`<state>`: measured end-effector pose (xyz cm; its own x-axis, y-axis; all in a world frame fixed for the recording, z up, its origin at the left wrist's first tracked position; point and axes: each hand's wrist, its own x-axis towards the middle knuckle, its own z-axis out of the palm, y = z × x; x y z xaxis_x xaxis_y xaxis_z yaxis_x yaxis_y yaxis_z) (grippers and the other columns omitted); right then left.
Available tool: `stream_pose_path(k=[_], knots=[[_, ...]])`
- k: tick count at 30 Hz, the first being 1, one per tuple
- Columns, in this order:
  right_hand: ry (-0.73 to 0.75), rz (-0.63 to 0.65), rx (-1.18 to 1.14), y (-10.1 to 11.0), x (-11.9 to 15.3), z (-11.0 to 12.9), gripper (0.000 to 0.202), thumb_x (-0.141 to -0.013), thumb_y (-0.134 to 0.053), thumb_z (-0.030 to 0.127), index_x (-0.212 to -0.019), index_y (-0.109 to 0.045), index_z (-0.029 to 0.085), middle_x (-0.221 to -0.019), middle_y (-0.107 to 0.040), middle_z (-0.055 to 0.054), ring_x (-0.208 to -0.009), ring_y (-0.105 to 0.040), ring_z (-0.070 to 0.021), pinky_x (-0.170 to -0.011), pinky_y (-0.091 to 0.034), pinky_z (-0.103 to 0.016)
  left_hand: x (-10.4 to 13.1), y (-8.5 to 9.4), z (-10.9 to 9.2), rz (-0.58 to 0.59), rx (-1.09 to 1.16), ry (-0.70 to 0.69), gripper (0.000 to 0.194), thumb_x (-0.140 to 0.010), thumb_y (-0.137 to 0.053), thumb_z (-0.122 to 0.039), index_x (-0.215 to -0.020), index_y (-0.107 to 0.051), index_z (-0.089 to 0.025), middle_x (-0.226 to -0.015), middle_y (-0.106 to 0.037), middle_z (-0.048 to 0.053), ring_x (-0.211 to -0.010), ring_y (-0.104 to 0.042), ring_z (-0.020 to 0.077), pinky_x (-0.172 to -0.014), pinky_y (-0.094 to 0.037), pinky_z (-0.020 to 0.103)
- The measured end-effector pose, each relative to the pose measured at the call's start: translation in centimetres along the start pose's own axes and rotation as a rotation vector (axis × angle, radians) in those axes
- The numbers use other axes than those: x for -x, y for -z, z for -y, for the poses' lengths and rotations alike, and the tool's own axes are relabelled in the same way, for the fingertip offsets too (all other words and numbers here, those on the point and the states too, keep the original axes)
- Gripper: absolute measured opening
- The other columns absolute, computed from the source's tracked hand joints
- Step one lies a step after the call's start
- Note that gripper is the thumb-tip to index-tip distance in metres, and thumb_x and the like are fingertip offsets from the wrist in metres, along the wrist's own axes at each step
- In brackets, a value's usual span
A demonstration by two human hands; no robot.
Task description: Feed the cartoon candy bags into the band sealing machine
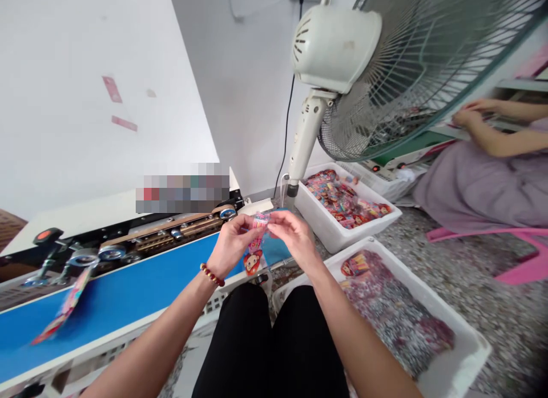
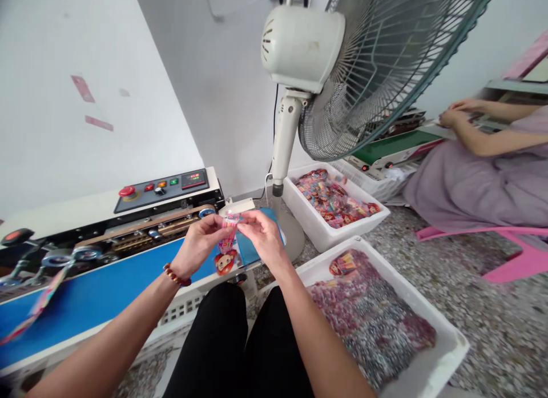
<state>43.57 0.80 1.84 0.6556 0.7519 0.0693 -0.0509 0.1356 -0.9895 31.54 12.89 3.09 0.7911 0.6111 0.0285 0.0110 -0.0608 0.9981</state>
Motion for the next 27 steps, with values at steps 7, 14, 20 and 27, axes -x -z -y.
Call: stream_pose_path(k=[7,14,20,27], knots=[[0.027,0.014,0.033,0.5,0.6,2.7,0.023,-0.074,-0.073,0.043,-0.081,-0.067,0.022,-0.077,-0.066,0.001,-0.074,-0.062,-0.0167,-0.066,-0.054,-0.028,1.5,-0.5,-2.1,0.034,-0.155,-0.087,0.026,-0.078,-0.074,-0.042,-0.075,-0.068,-0.016,-0.069,-0.06,0.0,-0.062,-0.05,0.0112,-0.056,-0.041,0.023],[-0.094,0.027,-0.05,0.3,1.0,2.7,0.022,-0.066,-0.076,0.038,-0.074,-0.065,0.021,-0.075,-0.064,0.002,-0.074,-0.061,-0.0152,-0.069,-0.053,-0.028,1.7,-0.8,-1.9,0.04,-0.061,-0.017,0.03,-0.074,-0.078,-0.045,-0.082,-0.078,-0.016,-0.07,-0.068,0.002,-0.059,-0.052,0.0118,-0.053,-0.042,0.023],[-0.169,0.004,-0.04,-0.6,0.8,1.2,0.025,-0.064,-0.079,0.041,-0.075,-0.068,0.021,-0.075,-0.067,0.001,-0.075,-0.064,-0.0169,-0.071,-0.055,-0.031,1.4,-0.5,-0.2,-0.078,-0.014,-0.003,0.028,-0.07,-0.08,-0.043,-0.079,-0.079,-0.017,-0.067,-0.068,0.003,-0.057,-0.053,0.0121,-0.054,-0.043,0.024],[-0.109,-0.045,0.006,-0.4,-0.2,0.5,0.023,-0.066,-0.078,0.041,-0.073,-0.07,0.021,-0.072,-0.067,0.001,-0.071,-0.062,-0.0157,-0.066,-0.053,-0.027,1.3,0.7,1.2,-0.033,0.034,0.105,0.039,-0.065,-0.085,-0.049,-0.086,-0.08,-0.016,-0.075,-0.073,0.005,-0.063,-0.06,0.0152,-0.06,-0.049,0.027]])
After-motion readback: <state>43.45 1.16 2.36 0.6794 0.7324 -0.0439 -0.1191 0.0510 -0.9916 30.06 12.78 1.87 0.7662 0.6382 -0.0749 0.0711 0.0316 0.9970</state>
